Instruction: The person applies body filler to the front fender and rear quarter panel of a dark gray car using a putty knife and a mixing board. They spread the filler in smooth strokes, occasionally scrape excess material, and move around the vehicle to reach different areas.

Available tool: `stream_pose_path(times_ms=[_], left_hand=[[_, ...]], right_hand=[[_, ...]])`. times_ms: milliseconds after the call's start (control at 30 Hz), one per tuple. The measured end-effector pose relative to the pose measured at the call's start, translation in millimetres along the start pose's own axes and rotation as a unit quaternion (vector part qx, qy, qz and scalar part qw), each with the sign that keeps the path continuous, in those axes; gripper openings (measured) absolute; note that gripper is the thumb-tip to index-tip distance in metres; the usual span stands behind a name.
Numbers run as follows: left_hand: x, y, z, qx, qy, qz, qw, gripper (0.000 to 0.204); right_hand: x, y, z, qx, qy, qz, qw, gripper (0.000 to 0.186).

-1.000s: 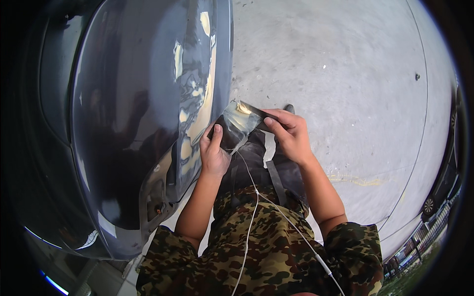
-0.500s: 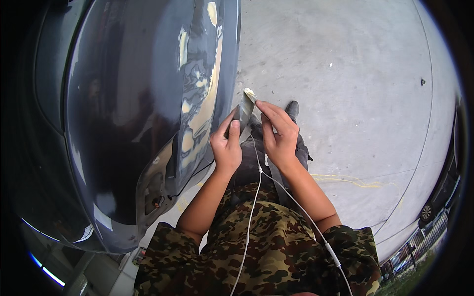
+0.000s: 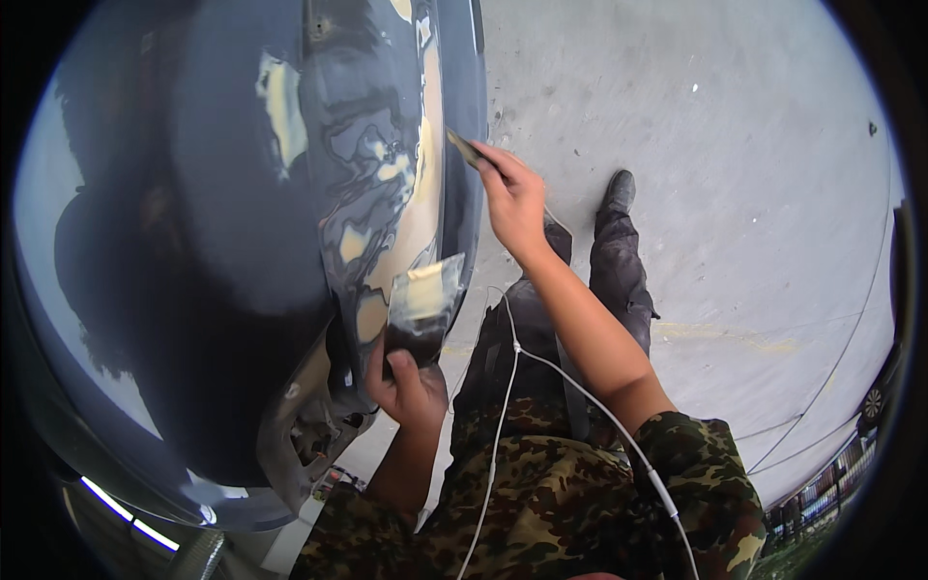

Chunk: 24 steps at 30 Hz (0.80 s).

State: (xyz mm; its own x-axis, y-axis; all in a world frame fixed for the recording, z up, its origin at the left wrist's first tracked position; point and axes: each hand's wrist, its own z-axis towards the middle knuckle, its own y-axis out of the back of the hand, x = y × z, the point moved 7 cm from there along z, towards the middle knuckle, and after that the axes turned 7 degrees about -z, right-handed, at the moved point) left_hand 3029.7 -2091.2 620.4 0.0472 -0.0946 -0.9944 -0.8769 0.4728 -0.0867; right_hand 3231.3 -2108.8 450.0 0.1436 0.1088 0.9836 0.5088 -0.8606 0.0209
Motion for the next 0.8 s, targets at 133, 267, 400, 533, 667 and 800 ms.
stream_pose_path(times_ms=[133,267,400,533,667,800], left_hand=[[5,19,-19,-0.128,0.061,0.020,0.990,0.047],[10,25,-21,-0.120,0.064,0.023,0.990,0.048],[16,38,-29,-0.127,0.048,0.021,0.991,0.046],[21,47,-38,-0.107,0.045,-0.003,0.993,0.042],[23,47,-37,-0.095,0.033,-0.011,0.995,0.040],[21,41,-31,-0.117,0.028,0.014,0.993,0.038]], right_hand=[[-18,-27,16,-0.033,0.009,0.011,0.999,0.024],[-15,-35,24,-0.038,0.032,-0.004,0.999,0.024],[-17,-40,16,-0.024,0.039,-0.007,0.999,0.024],[-23,-45,-10,-0.022,0.023,-0.003,1.000,0.026],[-23,-54,-44,-0.027,0.011,-0.006,1.000,0.026],[-23,-51,-69,-0.019,-0.010,-0.016,1.000,0.029]])
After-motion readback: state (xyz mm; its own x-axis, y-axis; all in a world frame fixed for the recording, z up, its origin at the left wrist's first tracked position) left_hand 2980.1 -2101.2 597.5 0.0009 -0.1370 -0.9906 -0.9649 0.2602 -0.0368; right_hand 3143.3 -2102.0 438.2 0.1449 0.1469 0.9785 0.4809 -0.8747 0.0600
